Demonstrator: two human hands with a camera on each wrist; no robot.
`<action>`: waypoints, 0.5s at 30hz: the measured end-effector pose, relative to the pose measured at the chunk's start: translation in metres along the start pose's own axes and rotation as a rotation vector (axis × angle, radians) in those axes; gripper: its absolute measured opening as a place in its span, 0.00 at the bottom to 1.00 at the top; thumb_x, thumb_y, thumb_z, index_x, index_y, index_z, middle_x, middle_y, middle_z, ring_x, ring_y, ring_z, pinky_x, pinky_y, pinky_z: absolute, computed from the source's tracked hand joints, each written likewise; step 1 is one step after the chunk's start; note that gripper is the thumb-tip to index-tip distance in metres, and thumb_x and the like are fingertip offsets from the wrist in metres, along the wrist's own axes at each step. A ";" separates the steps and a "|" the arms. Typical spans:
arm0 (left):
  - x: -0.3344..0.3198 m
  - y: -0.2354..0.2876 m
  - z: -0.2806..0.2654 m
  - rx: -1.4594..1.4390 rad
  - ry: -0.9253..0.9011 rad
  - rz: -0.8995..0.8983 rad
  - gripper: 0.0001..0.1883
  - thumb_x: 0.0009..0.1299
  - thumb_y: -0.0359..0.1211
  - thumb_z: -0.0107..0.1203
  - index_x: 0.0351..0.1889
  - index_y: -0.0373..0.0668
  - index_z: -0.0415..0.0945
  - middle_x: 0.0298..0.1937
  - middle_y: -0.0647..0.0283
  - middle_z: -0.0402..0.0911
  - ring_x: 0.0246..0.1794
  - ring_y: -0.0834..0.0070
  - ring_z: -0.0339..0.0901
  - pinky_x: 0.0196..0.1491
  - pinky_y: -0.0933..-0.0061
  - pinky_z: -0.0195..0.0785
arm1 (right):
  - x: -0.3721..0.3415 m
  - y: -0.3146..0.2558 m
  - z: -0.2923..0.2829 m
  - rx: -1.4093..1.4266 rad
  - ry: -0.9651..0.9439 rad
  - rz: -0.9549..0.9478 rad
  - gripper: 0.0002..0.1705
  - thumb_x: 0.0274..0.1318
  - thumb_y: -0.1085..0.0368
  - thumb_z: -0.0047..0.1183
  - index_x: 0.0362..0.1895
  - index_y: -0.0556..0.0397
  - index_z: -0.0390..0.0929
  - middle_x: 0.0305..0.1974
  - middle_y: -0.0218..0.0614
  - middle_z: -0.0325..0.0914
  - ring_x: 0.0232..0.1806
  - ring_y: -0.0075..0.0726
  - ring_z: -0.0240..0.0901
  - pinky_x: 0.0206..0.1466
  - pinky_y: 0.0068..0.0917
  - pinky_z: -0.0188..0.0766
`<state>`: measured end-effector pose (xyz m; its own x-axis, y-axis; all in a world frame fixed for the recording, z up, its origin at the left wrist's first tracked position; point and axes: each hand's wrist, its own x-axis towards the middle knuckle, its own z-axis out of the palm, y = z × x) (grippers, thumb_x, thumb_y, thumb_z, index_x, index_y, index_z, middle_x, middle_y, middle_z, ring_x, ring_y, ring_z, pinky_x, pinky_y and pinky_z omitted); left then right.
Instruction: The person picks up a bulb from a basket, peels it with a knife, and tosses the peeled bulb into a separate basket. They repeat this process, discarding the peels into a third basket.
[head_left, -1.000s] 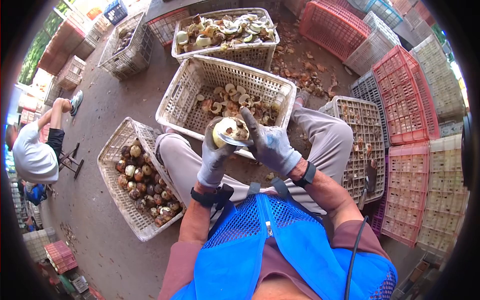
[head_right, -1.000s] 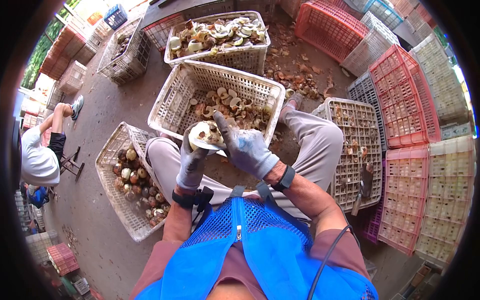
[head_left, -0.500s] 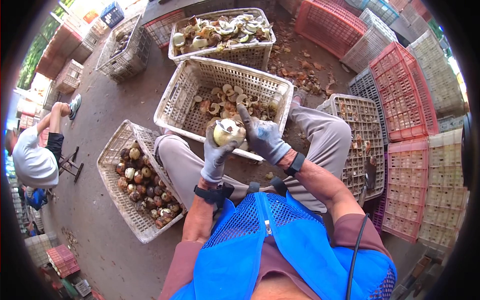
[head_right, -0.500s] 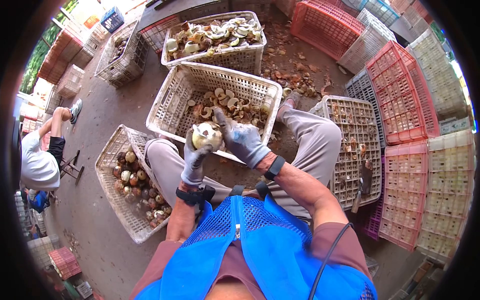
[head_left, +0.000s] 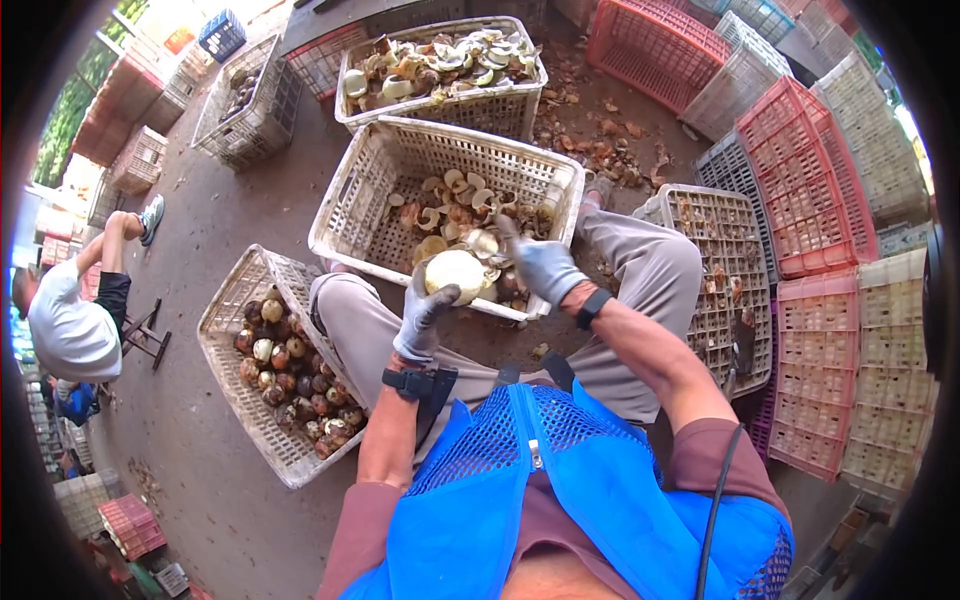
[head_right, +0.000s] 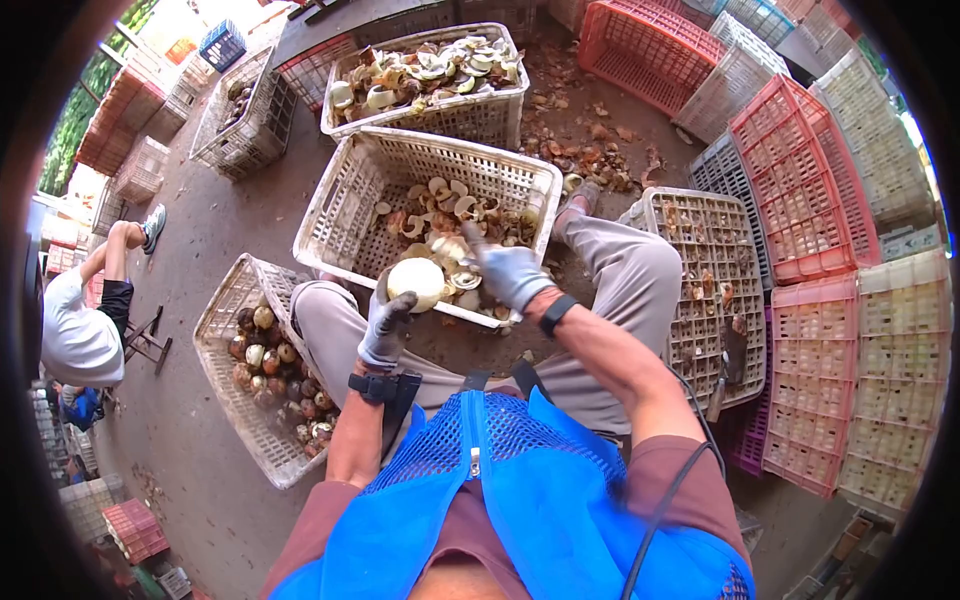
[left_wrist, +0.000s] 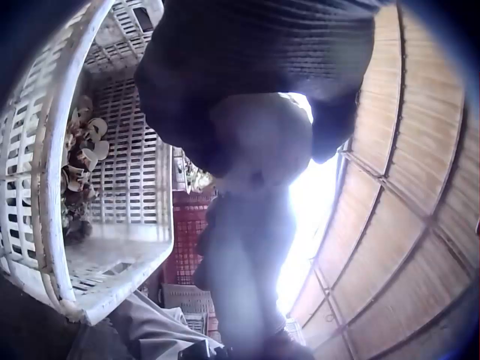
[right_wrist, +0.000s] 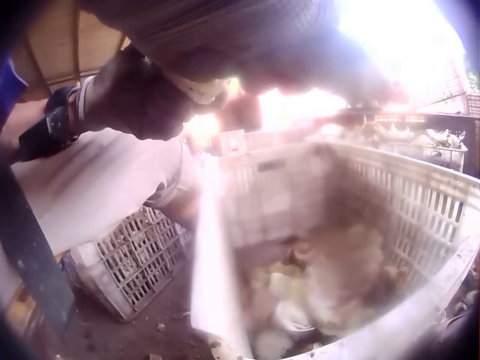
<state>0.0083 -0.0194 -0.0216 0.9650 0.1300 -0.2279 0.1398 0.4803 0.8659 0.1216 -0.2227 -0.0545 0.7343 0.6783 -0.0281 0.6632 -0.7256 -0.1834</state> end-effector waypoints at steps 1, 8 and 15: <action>0.002 0.002 -0.007 0.039 0.037 0.002 0.37 0.55 0.36 0.67 0.61 0.36 0.64 0.52 0.57 0.77 0.49 0.69 0.78 0.52 0.69 0.74 | -0.002 0.008 -0.008 0.033 -0.130 0.052 0.50 0.55 0.64 0.51 0.74 0.61 0.36 0.31 0.48 0.81 0.28 0.46 0.81 0.28 0.41 0.76; 0.004 0.009 0.011 -0.295 -0.062 0.018 0.39 0.59 0.45 0.65 0.65 0.40 0.62 0.55 0.60 0.74 0.53 0.70 0.75 0.54 0.69 0.70 | 0.001 -0.041 -0.045 1.470 -0.054 0.400 0.23 0.58 0.64 0.55 0.58 0.55 0.73 0.32 0.33 0.81 0.31 0.22 0.76 0.36 0.24 0.72; -0.013 0.024 0.016 -0.097 -0.136 0.066 0.40 0.62 0.50 0.63 0.66 0.40 0.60 0.55 0.61 0.74 0.48 0.74 0.76 0.43 0.76 0.72 | -0.019 -0.064 -0.071 1.279 0.084 0.135 0.26 0.58 0.64 0.54 0.61 0.54 0.69 0.40 0.41 0.81 0.42 0.36 0.79 0.48 0.28 0.73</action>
<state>0.0028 -0.0234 0.0096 0.9933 0.0486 -0.1044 0.0598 0.5571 0.8283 0.0757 -0.1975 0.0276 0.8223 0.5650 -0.0671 0.0084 -0.1299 -0.9915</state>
